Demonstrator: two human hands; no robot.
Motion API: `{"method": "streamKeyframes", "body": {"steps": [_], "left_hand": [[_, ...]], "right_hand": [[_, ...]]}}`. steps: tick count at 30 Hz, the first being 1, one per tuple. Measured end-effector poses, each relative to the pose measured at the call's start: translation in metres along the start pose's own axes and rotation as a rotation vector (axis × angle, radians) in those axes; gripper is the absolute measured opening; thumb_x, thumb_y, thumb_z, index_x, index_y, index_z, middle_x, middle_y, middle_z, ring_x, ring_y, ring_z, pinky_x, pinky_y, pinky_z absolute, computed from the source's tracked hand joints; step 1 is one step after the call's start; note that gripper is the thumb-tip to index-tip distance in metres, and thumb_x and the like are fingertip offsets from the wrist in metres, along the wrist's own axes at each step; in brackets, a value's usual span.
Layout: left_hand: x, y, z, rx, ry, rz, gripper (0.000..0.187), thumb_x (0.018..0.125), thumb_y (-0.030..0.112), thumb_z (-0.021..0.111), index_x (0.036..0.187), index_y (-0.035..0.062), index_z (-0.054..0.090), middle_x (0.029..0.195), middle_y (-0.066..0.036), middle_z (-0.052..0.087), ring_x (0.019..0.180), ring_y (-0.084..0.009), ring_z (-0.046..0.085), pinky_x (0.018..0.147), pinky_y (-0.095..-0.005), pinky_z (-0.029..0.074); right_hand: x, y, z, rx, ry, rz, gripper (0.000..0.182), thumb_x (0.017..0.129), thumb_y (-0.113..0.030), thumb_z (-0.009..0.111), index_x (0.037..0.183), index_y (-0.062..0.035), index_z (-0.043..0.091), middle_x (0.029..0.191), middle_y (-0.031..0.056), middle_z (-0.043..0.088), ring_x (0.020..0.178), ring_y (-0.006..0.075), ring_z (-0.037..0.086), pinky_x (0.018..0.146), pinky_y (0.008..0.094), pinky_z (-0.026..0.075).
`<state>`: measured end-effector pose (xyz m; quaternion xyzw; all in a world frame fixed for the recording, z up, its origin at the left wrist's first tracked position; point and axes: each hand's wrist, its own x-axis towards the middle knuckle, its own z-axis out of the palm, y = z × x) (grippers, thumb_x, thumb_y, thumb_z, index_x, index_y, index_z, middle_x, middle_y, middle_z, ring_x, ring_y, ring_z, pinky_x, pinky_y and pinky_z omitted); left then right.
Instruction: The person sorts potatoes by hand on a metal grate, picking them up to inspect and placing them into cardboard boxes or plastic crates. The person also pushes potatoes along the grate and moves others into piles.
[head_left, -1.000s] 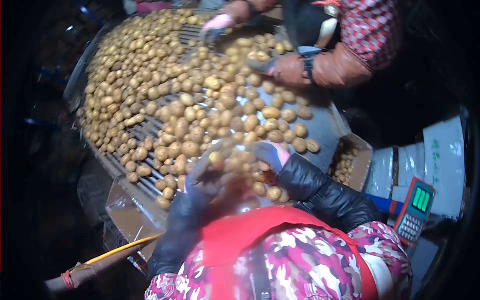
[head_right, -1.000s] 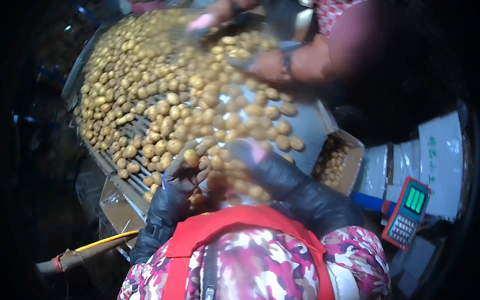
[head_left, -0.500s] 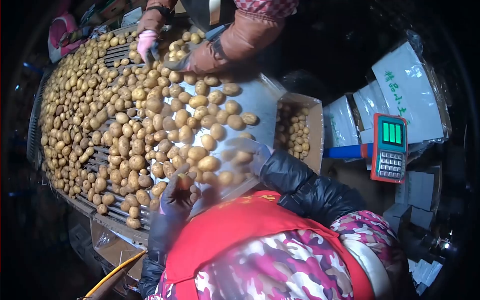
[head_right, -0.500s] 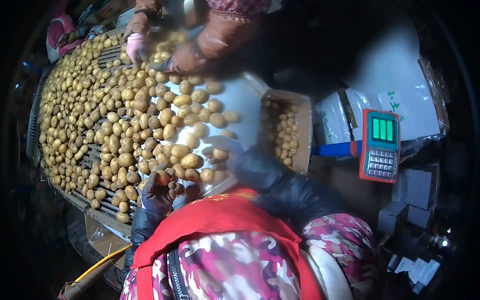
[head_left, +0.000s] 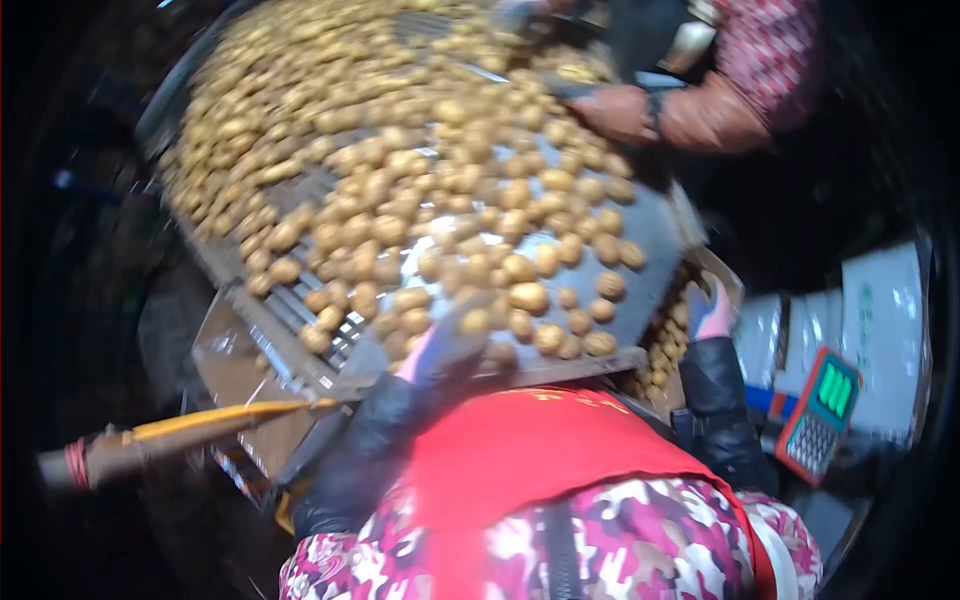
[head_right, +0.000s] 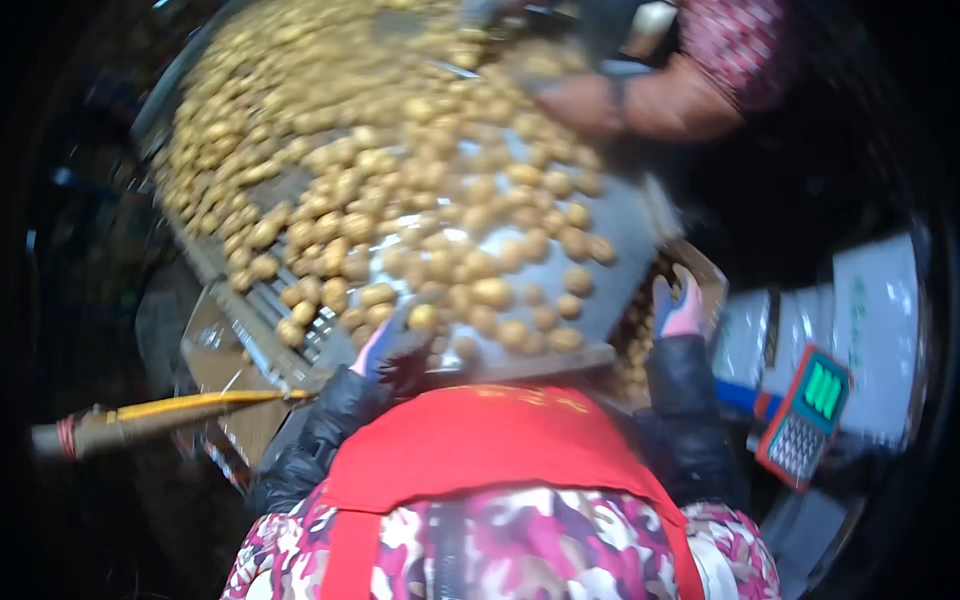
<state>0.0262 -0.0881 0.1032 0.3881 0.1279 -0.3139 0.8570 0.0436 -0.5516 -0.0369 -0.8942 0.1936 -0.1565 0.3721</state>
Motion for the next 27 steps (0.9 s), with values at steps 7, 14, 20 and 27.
{"method": "streamKeyframes", "body": {"steps": [7,14,20,27], "left_hand": [[-0.082,-0.04,-0.07,-0.142,0.153,0.15,0.068,0.098,0.027,0.073,0.155,0.01,0.042,0.122,-0.01,0.059,0.091,-0.0155,0.062,0.082,-0.0305,0.054],[-0.195,-0.123,-0.114,-0.034,0.706,0.391,0.05,0.103,0.027,0.063,0.147,0.0056,0.051,0.121,-0.01,0.062,0.096,-0.0154,0.06,0.086,-0.0314,0.052],[-0.311,-0.152,-0.247,-0.499,0.704,0.546,0.029,0.094,0.013,0.072,0.121,0.0053,0.068,0.108,-0.008,0.071,0.095,-0.0201,0.069,0.084,-0.0358,0.057],[-0.431,-0.028,-0.401,0.776,1.218,0.65,0.021,0.1,0.03,0.061,0.103,0.0109,0.069,0.089,-0.005,0.07,0.076,-0.0219,0.065,0.071,-0.0416,0.051]], "right_hand": [[-0.043,-0.144,0.089,-0.126,-0.472,-0.569,0.053,0.089,-0.012,0.074,0.139,-0.0048,0.059,0.134,0.0212,0.063,0.127,0.0381,0.06,0.109,0.0446,0.047],[-0.039,-0.188,0.152,-0.195,-0.576,-0.925,0.054,0.089,-0.016,0.076,0.14,-0.008,0.059,0.14,0.0191,0.059,0.13,0.0397,0.055,0.112,0.0477,0.044],[-0.045,-0.202,0.179,-0.197,-0.635,-0.96,0.055,0.089,-0.018,0.076,0.141,-0.0107,0.059,0.143,0.0187,0.056,0.132,0.0396,0.053,0.113,0.0477,0.043],[-0.038,-0.213,0.164,-0.172,-0.638,-0.955,0.053,0.091,-0.022,0.074,0.14,-0.009,0.06,0.144,0.0224,0.056,0.134,0.0419,0.052,0.115,0.0479,0.043]]}}
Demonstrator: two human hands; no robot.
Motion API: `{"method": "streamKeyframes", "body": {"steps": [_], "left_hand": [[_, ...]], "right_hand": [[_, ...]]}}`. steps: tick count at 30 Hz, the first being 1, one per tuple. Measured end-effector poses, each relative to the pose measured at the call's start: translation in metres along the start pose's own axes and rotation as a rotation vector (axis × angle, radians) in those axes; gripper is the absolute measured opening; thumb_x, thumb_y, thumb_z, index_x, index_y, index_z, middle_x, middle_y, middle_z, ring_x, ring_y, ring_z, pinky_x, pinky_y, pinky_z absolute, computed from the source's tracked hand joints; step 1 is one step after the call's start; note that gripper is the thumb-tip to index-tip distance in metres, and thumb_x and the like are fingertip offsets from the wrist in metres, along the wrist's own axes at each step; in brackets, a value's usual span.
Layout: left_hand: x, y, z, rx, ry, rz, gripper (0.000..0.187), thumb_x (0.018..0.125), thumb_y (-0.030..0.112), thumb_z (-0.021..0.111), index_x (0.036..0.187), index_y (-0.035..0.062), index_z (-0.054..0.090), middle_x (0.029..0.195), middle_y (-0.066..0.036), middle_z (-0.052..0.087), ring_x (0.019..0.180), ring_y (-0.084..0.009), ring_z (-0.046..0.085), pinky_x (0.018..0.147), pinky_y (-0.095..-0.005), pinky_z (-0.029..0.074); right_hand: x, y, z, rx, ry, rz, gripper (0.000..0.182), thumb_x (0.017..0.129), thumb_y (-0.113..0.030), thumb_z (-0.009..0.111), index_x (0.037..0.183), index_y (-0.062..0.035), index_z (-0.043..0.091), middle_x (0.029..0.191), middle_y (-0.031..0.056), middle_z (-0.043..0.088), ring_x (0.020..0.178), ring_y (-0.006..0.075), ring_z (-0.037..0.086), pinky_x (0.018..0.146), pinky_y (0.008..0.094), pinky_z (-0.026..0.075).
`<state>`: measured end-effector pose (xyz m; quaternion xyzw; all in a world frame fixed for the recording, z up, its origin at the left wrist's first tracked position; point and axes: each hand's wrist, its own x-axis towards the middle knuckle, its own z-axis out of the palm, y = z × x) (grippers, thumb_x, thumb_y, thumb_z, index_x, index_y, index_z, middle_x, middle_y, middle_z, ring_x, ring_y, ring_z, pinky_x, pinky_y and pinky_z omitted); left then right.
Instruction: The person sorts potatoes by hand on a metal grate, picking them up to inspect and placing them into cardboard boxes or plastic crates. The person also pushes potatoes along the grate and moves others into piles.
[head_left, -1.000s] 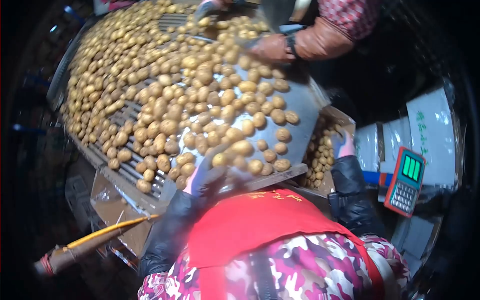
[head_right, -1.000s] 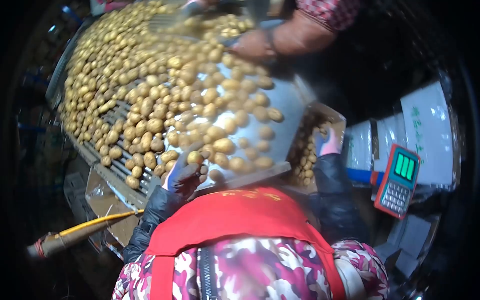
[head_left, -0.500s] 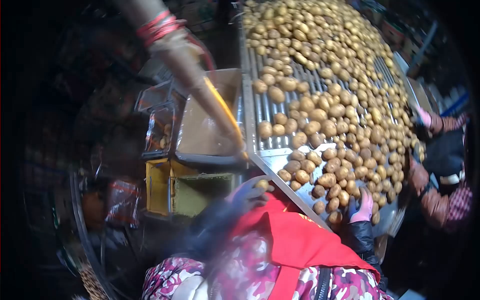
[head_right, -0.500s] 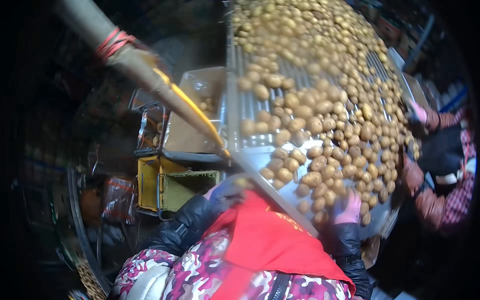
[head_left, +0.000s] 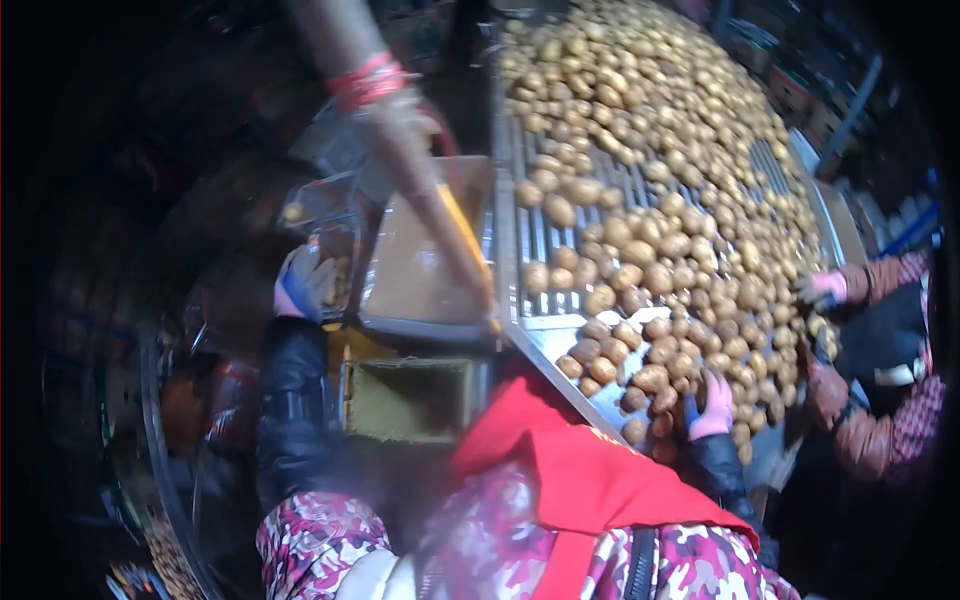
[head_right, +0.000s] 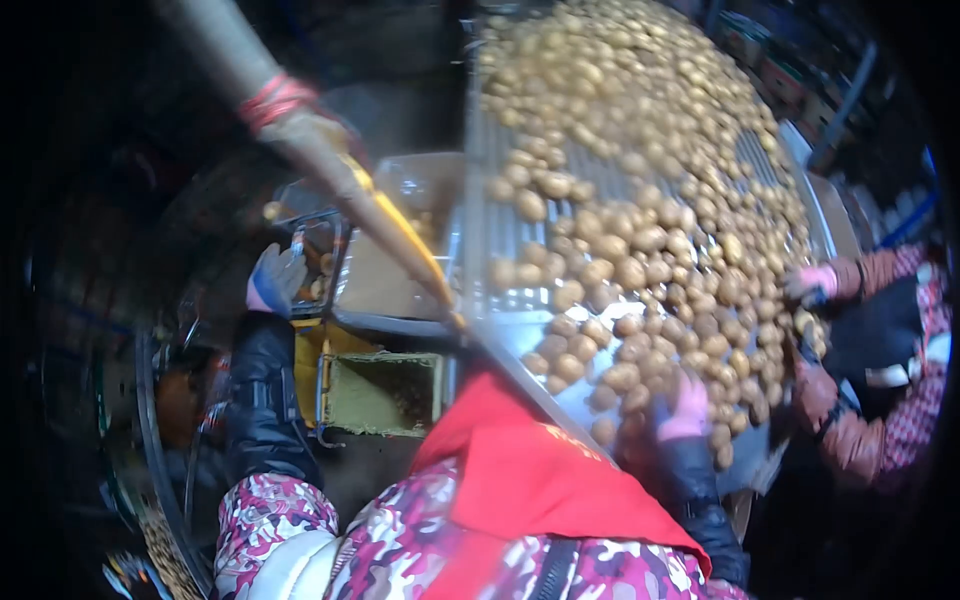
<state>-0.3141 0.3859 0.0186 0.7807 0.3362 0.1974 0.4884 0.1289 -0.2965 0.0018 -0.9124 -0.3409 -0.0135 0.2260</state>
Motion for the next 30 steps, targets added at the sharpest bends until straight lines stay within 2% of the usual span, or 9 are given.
{"method": "streamKeyframes", "body": {"steps": [2,4,5,6,8,15,18,22,30], "left_hand": [[0.002,0.03,0.03,0.644,-0.351,0.104,0.028,0.1,0.035,0.063,0.103,0.0073,0.069,0.094,-0.009,0.071,0.082,-0.0231,0.066,0.069,-0.0375,0.054],[-0.074,0.134,0.139,-0.345,0.219,-0.416,0.026,0.099,0.028,0.061,0.11,0.0062,0.07,0.1,-0.011,0.075,0.083,-0.0196,0.07,0.066,-0.0322,0.054],[-0.077,0.17,0.175,-0.231,-0.127,-0.667,0.026,0.097,0.018,0.058,0.118,0.0084,0.071,0.103,-0.013,0.076,0.085,-0.0206,0.073,0.067,-0.031,0.055],[-0.088,0.158,0.198,-0.707,-0.409,-0.685,0.031,0.097,0.017,0.064,0.126,0.0071,0.069,0.104,-0.014,0.076,0.09,-0.022,0.074,0.074,-0.0331,0.059],[-0.11,0.178,0.274,0.262,-0.525,0.394,0.036,0.094,0.016,0.071,0.128,0.0043,0.067,0.104,-0.016,0.075,0.09,-0.0268,0.074,0.085,-0.0377,0.059],[-0.051,0.255,0.426,0.318,-0.624,0.768,0.044,0.091,0.012,0.067,0.134,0.0094,0.063,0.131,-0.016,0.064,0.127,-0.0369,0.059,0.107,-0.0476,0.047],[-0.033,0.252,0.483,0.511,-0.659,1.007,0.059,0.085,0.028,0.078,0.138,0.0089,0.06,0.136,-0.017,0.06,0.129,-0.0378,0.055,0.109,-0.0516,0.043],[-0.012,0.263,0.503,0.676,-0.722,0.834,0.067,0.082,0.031,0.078,0.142,0.0098,0.056,0.144,-0.017,0.054,0.141,-0.0378,0.045,0.116,-0.0541,0.037],[0.044,0.21,0.449,1.0,-0.302,0.568,0.063,0.09,0.04,0.07,0.147,0.0179,0.053,0.151,-0.015,0.05,0.142,-0.0382,0.043,0.118,-0.0614,0.031]], "right_hand": [[-0.003,0.008,0.006,0.026,0.005,-0.013,0.056,0.09,-0.024,0.075,0.14,-0.0063,0.059,0.142,0.023,0.057,0.133,0.0423,0.053,0.115,0.0485,0.043],[-0.005,0.003,0.004,0.052,0.025,0.005,0.055,0.089,-0.022,0.075,0.14,-0.0064,0.059,0.14,0.022,0.059,0.132,0.0416,0.054,0.115,0.0486,0.043],[-0.005,0.0,0.004,0.093,0.002,0.027,0.056,0.089,-0.028,0.073,0.138,-0.0055,0.059,0.141,0.0218,0.058,0.132,0.0427,0.051,0.113,0.0498,0.041],[-0.006,0.0,0.005,0.098,-0.021,0.047,0.056,0.09,-0.03,0.071,0.139,-0.0061,0.059,0.142,0.0215,0.057,0.132,0.0422,0.051,0.114,0.0495,0.04],[-0.004,-0.008,0.001,0.114,-0.05,0.064,0.056,0.091,-0.032,0.069,0.139,-0.0063,0.058,0.142,0.0216,0.057,0.132,0.0423,0.051,0.115,0.0502,0.039],[-0.009,0.001,0.006,-0.017,-0.078,0.026,0.06,0.088,-0.033,0.073,0.141,-0.0096,0.057,0.146,0.0203,0.054,0.133,0.0422,0.05,0.114,0.0512,0.04],[-0.012,0.012,0.008,-0.024,-0.091,0.031,0.062,0.088,-0.035,0.072,0.142,-0.0101,0.056,0.146,0.0211,0.053,0.133,0.0426,0.05,0.114,0.052,0.04],[-0.009,0.016,0.006,-0.057,-0.119,0.055,0.06,0.088,-0.034,0.072,0.141,-0.0116,0.056,0.144,0.0207,0.053,0.135,0.0415,0.049,0.114,0.0518,0.039],[0.001,0.018,0.004,0.0,-0.104,0.062,0.057,0.087,-0.033,0.073,0.139,-0.0138,0.059,0.14,0.0184,0.056,0.134,0.0409,0.049,0.117,0.0569,0.033]]}}
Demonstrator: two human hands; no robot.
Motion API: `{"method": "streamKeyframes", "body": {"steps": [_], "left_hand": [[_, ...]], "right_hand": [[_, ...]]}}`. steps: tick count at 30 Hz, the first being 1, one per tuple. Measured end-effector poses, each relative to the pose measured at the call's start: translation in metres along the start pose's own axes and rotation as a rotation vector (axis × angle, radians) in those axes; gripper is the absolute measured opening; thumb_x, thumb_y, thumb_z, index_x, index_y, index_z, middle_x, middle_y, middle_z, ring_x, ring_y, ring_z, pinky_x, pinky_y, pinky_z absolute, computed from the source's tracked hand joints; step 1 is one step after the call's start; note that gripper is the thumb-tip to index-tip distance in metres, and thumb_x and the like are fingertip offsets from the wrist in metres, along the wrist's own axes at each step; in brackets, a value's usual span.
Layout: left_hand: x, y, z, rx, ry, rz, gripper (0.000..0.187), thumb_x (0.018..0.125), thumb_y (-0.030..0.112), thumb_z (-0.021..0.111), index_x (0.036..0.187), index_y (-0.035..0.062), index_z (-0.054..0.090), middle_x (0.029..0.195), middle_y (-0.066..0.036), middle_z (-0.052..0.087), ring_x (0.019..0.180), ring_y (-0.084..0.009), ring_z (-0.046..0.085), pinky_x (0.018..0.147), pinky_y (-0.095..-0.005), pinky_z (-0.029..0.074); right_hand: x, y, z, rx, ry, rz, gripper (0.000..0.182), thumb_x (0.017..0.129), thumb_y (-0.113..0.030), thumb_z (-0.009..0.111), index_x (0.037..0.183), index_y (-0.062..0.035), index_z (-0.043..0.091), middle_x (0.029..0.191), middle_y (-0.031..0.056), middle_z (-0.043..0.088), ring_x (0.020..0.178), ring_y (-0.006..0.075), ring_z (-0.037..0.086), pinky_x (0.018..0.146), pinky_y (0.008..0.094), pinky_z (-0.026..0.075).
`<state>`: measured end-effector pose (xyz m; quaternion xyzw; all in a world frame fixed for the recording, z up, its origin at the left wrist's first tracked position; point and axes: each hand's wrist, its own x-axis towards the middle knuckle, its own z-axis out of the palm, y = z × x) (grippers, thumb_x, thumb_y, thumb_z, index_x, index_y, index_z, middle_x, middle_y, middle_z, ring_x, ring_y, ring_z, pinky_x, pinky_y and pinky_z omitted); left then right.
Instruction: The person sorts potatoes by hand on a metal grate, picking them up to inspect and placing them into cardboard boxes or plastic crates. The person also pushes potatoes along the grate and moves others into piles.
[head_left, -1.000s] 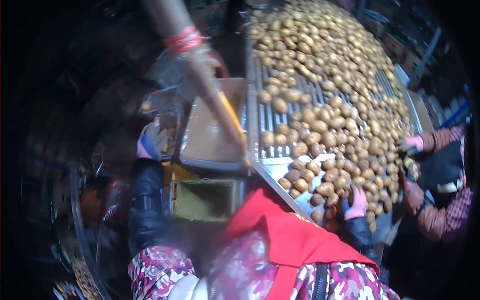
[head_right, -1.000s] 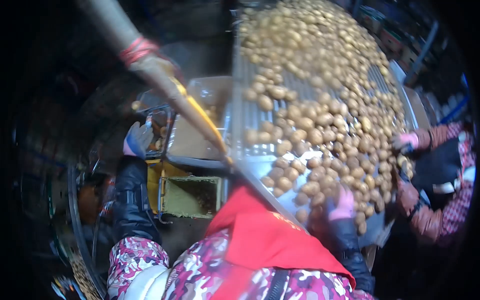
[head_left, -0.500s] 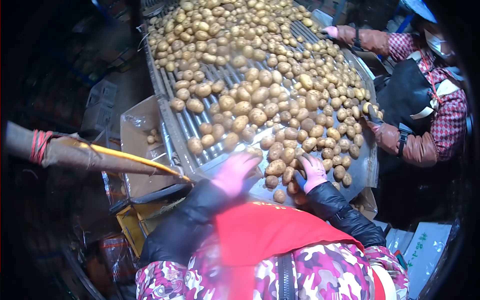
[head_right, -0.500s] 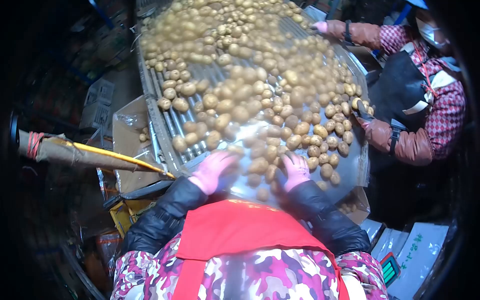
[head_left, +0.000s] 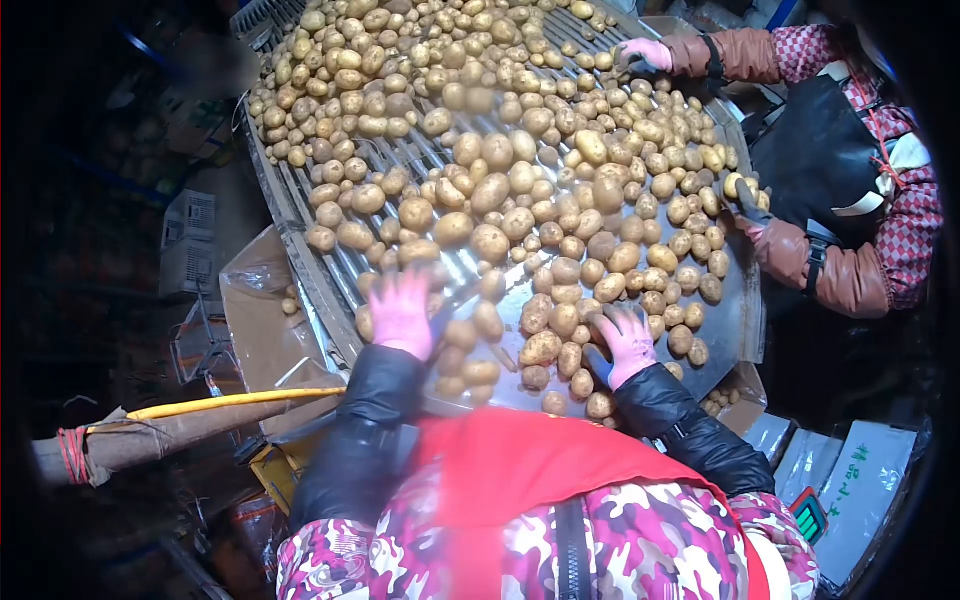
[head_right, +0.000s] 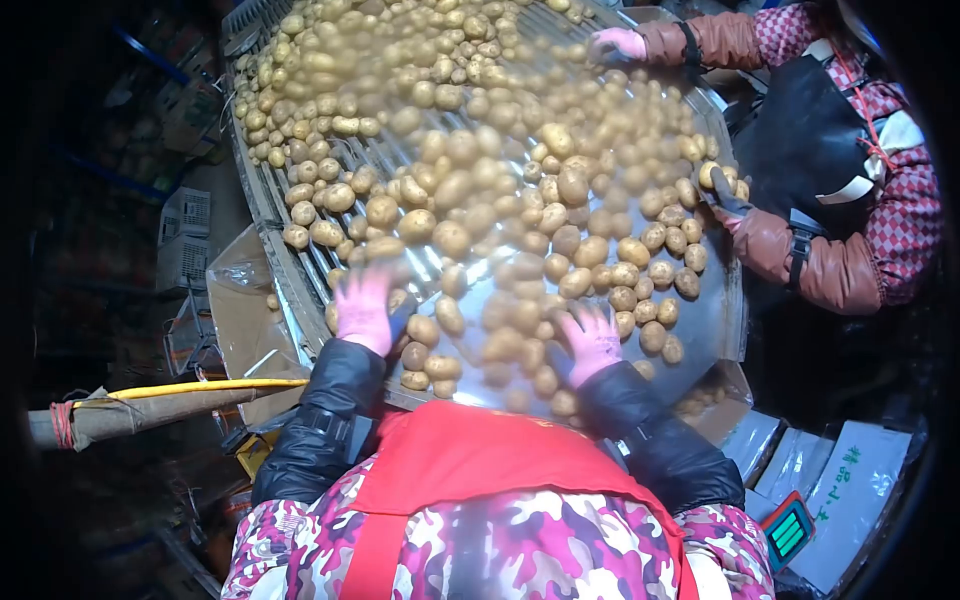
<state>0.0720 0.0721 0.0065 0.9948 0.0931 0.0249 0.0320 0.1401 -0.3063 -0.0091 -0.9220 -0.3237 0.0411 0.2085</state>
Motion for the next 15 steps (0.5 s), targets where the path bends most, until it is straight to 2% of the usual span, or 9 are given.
{"method": "streamKeyframes", "body": {"steps": [2,3,4,6,9,10,12,14,15], "left_hand": [[-0.006,-0.031,0.01,0.043,-0.014,-0.239,0.061,0.091,0.038,0.069,0.146,0.0189,0.054,0.152,-0.014,0.049,0.145,-0.0364,0.041,0.119,-0.0603,0.03],[-0.004,-0.04,-0.005,0.028,-0.08,-0.309,0.057,0.094,0.037,0.067,0.146,0.0192,0.055,0.153,-0.013,0.05,0.148,-0.0341,0.039,0.12,-0.0607,0.029],[0.0,-0.051,-0.002,0.073,-0.045,-0.425,0.052,0.091,0.038,0.069,0.139,0.0176,0.06,0.149,-0.011,0.052,0.145,-0.0313,0.041,0.119,-0.0587,0.031],[0.011,-0.07,-0.005,0.059,-0.051,-0.612,0.043,0.094,0.036,0.067,0.132,0.0156,0.065,0.145,-0.012,0.056,0.137,-0.0336,0.05,0.115,-0.0517,0.039],[0.043,-0.046,-0.032,-0.12,0.192,-0.596,0.037,0.096,0.034,0.063,0.127,0.0137,0.068,0.142,-0.014,0.059,0.127,-0.0365,0.058,0.109,-0.0468,0.045],[0.055,-0.052,-0.023,-0.125,0.338,-0.44,0.038,0.097,0.035,0.061,0.127,0.0133,0.068,0.136,-0.016,0.063,0.12,-0.0383,0.062,0.104,-0.0467,0.049],[0.089,-0.053,-0.018,-0.164,0.26,-0.383,0.039,0.096,0.034,0.063,0.127,0.0121,0.068,0.13,-0.016,0.066,0.119,-0.0393,0.063,0.103,-0.0472,0.05],[0.121,-0.061,-0.009,-0.007,0.109,-0.274,0.035,0.093,0.03,0.065,0.123,0.0124,0.069,0.122,-0.016,0.068,0.112,-0.0373,0.067,0.096,-0.046,0.055],[0.136,-0.076,0.01,0.134,-0.009,-0.173,0.029,0.089,0.025,0.067,0.116,0.013,0.07,0.117,-0.016,0.069,0.102,-0.0343,0.072,0.085,-0.0457,0.06]], "right_hand": [[0.003,-0.003,-0.003,0.019,0.016,-0.005,0.057,0.087,-0.033,0.073,0.139,-0.014,0.06,0.14,0.0182,0.056,0.134,0.0409,0.049,0.117,0.0566,0.033],[0.002,-0.002,-0.001,0.003,0.031,-0.005,0.057,0.087,-0.033,0.073,0.139,-0.0143,0.06,0.141,0.0179,0.056,0.135,0.0409,0.049,0.116,0.0565,0.034],[0.002,-0.002,0.0,0.014,0.031,0.0,0.057,0.087,-0.032,0.073,0.139,-0.0144,0.06,0.141,0.0179,0.055,0.135,0.041,0.049,0.116,0.0563,0.034],[0.003,-0.002,-0.003,0.032,0.03,0.001,0.057,0.087,-0.032,0.073,0.14,-0.0146,0.06,0.141,0.0177,0.055,0.135,0.0413,0.048,0.116,0.056,0.034],[0.004,-0.001,-0.002,-0.007,0.026,-0.008,0.057,0.087,-0.033,0.073,0.139,-0.0148,0.06,0.141,0.0171,0.055,0.135,0.0416,0.048,0.116,0.0577,0.033],[0.004,-0.001,-0.003,-0.016,0.028,-0.008,0.057,0.087,-0.033,0.073,0.139,-0.0148,0.06,0.141,0.017,0.055,0.135,0.0416,0.048,0.116,0.0586,0.032],[0.003,0.006,0.002,-0.01,0.016,-0.002,0.058,0.087,-0.035,0.072,0.14,-0.0152,0.06,0.141,0.0167,0.055,0.136,0.0412,0.047,0.116,0.0621,0.031],[0.0,0.006,0.007,-0.013,0.031,0.003,0.058,0.086,-0.036,0.073,0.139,-0.0151,0.06,0.141,0.0168,0.054,0.136,0.041,0.047,0.116,0.0628,0.03],[-0.003,0.011,0.009,-0.082,0.009,-0.011,0.059,0.084,-0.037,0.074,0.136,-0.0132,0.061,0.137,0.0177,0.057,0.133,0.0413,0.05,0.117,0.0616,0.032]]}}
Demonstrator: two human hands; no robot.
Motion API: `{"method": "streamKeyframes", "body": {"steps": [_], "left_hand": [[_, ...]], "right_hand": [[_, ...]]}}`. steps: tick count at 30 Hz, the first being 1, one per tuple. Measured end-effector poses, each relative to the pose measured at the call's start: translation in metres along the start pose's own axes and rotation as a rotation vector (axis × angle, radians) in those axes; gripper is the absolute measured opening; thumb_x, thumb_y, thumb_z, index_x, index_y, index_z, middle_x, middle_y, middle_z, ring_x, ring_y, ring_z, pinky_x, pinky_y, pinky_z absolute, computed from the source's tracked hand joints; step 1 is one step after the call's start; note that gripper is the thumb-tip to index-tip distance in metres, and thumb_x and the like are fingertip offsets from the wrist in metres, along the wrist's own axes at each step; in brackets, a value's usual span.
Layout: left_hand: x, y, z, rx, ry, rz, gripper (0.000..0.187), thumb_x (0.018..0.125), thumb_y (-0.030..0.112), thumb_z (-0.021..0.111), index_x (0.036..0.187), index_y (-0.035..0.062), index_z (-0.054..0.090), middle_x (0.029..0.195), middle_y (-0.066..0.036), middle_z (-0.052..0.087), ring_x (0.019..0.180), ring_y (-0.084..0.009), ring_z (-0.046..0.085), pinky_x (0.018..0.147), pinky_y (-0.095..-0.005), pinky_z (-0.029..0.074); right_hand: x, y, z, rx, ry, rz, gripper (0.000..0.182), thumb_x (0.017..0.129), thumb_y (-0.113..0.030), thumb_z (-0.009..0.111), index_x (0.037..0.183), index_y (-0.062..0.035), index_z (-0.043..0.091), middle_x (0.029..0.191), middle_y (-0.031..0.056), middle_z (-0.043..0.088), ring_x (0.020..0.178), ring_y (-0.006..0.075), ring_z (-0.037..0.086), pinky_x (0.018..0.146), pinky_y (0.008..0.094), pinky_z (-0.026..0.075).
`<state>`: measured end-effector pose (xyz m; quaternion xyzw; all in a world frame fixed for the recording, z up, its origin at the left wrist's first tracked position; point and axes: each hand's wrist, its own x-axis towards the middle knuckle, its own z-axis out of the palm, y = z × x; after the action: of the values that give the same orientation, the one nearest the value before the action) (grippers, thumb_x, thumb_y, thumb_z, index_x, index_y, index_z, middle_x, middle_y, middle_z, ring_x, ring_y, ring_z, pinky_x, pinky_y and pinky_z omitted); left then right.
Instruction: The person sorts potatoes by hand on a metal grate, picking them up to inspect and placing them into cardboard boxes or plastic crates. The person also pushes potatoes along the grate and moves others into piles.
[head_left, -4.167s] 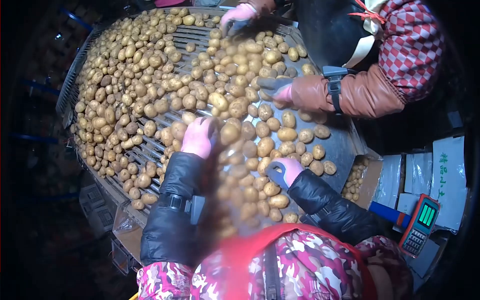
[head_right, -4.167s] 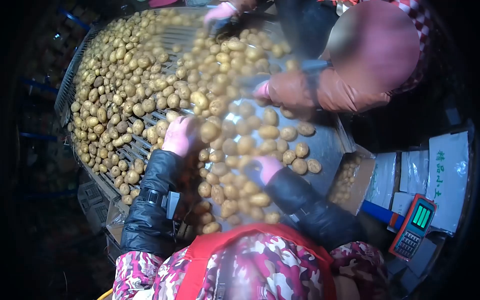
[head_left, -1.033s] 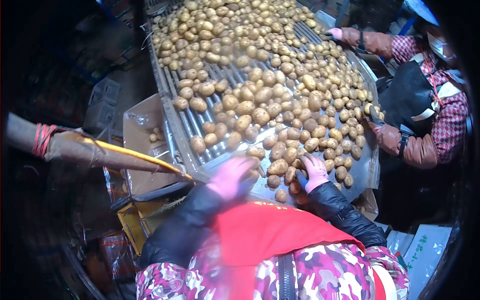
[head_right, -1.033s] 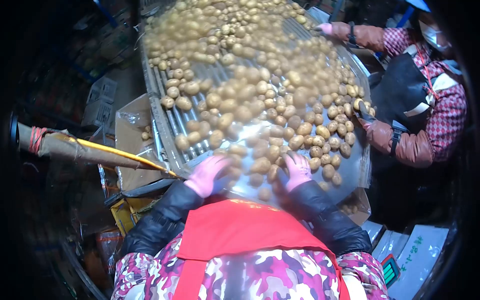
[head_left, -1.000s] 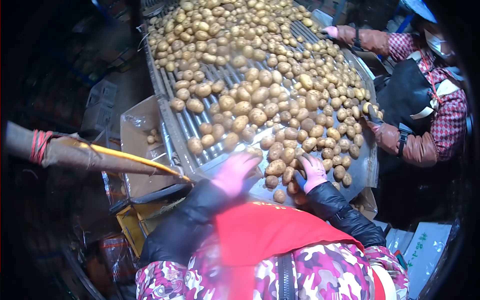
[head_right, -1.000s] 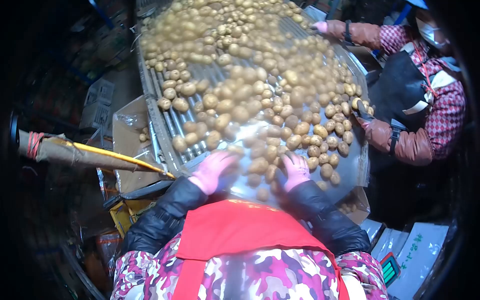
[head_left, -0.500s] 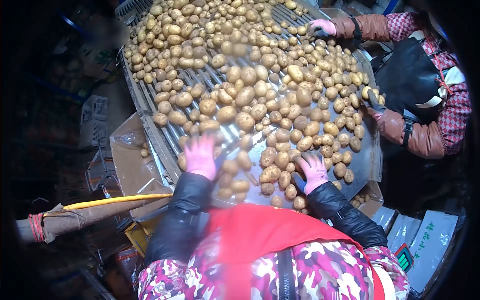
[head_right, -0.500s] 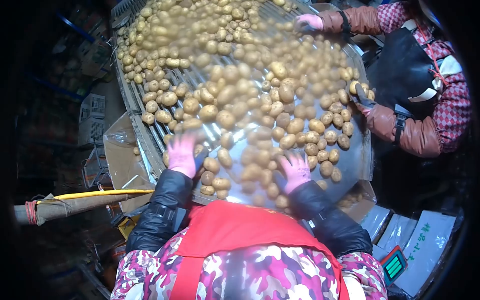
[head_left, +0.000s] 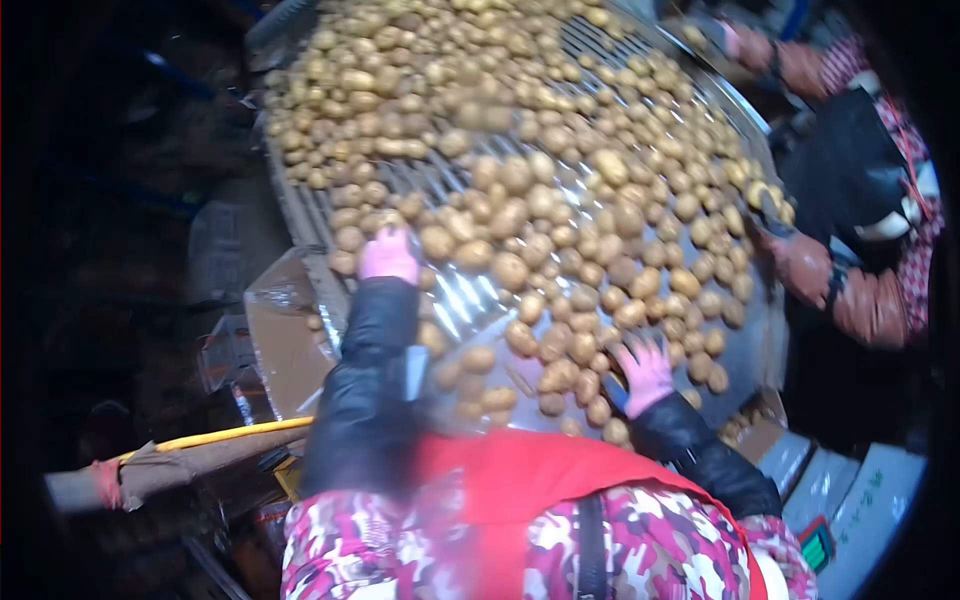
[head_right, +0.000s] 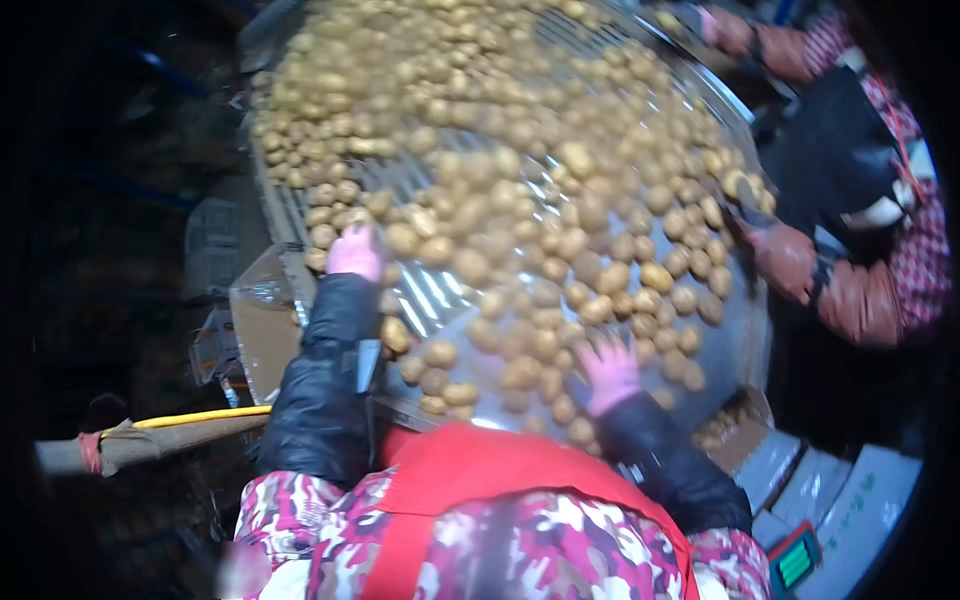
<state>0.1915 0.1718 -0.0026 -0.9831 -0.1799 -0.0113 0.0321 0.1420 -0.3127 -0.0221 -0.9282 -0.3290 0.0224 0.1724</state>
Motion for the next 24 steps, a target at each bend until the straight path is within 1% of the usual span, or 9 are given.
{"method": "streamKeyframes", "body": {"steps": [3,4,7,9,11,15,17,23,24], "left_hand": [[0.021,0.008,0.006,0.083,-0.186,-0.06,0.028,0.094,0.025,0.061,0.115,0.0108,0.07,0.118,-0.019,0.07,0.1,-0.0329,0.073,0.084,-0.0484,0.06],[0.024,0.006,0.014,0.073,-0.225,-0.137,0.037,0.095,0.032,0.06,0.123,0.0091,0.069,0.122,-0.023,0.068,0.108,-0.0338,0.071,0.095,-0.0508,0.057],[0.005,0.008,0.009,-0.17,-0.1,-0.378,0.037,0.092,0.031,0.069,0.122,0.0091,0.069,0.128,-0.028,0.061,0.111,-0.0427,0.068,0.098,-0.0496,0.056],[-0.019,0.012,-0.029,-0.316,-0.215,-0.362,0.041,0.087,0.032,0.078,0.119,0.0079,0.069,0.124,-0.029,0.061,0.109,-0.0429,0.068,0.097,-0.0486,0.056],[-0.032,0.013,-0.029,-0.376,-0.164,-0.308,0.059,0.077,0.035,0.089,0.123,0.0061,0.066,0.124,-0.03,0.06,0.109,-0.0437,0.069,0.096,-0.05,0.057],[-0.059,0.028,-0.033,-0.47,-0.171,-0.356,0.049,0.081,0.031,0.086,0.117,0.0049,0.067,0.123,-0.03,0.063,0.109,-0.0449,0.07,0.096,-0.0509,0.057],[-0.067,0.022,0.007,-0.885,-0.1,-0.531,0.044,0.082,0.027,0.084,0.116,0.0055,0.067,0.122,-0.029,0.064,0.108,-0.0447,0.07,0.095,-0.0507,0.058],[-0.124,0.064,-0.033,-0.691,0.035,-0.25,0.043,0.084,0.019,0.081,0.123,0.0105,0.065,0.125,-0.026,0.064,0.11,-0.0425,0.069,0.092,-0.049,0.057],[-0.137,0.079,-0.061,-0.846,-0.107,-0.216,0.048,0.084,0.021,0.081,0.128,0.0106,0.064,0.126,-0.025,0.064,0.113,-0.0418,0.068,0.094,-0.0481,0.056]], "right_hand": [[0.005,0.001,0.0,0.073,0.036,-0.031,0.059,0.077,-0.043,0.076,0.126,-0.0103,0.066,0.117,0.021,0.064,0.112,0.0434,0.06,0.108,0.0605,0.042],[0.005,0.007,0.007,0.023,-0.007,-0.037,0.062,0.074,-0.042,0.078,0.127,-0.0107,0.065,0.123,0.0228,0.063,0.118,0.0436,0.059,0.112,0.0602,0.04],[-0.001,0.025,0.036,0.079,0.075,-0.043,0.07,0.074,-0.039,0.08,0.136,-0.0127,0.062,0.138,0.0209,0.056,0.134,0.0409,0.049,0.121,0.0609,0.026],[-0.001,0.027,0.032,0.072,0.074,-0.062,0.07,0.076,-0.04,0.08,0.138,-0.0135,0.061,0.14,0.0187,0.055,0.136,0.0395,0.047,0.122,0.0601,0.025],[0.004,0.028,0.026,0.063,0.027,-0.063,0.065,0.08,-0.039,0.077,0.138,-0.0136,0.061,0.137,0.0178,0.056,0.133,0.0394,0.049,0.119,0.0572,0.03],[0.012,0.032,0.021,0.14,-0.011,-0.08,0.056,0.084,-0.033,0.075,0.134,-0.0113,0.062,0.131,0.0182,0.06,0.125,0.0401,0.053,0.111,0.0531,0.038],[0.016,0.037,0.021,0.201,-0.037,-0.066,0.054,0.083,-0.03,0.076,0.132,-0.0097,0.063,0.127,0.0189,0.062,0.122,0.0405,0.055,0.109,0.0515,0.04],[0.033,-0.003,-0.017,0.256,0.024,-0.169,0.059,0.083,-0.021,0.078,0.136,-0.0035,0.06,0.123,0.0201,0.065,0.113,0.0403,0.061,0.102,0.0494,0.047],[0.036,-0.02,-0.028,0.343,-0.012,-0.146,0.063,0.083,-0.02,0.079,0.139,-0.0029,0.058,0.124,0.0204,0.065,0.113,0.0402,0.061,0.102,0.0486,0.048]]}}
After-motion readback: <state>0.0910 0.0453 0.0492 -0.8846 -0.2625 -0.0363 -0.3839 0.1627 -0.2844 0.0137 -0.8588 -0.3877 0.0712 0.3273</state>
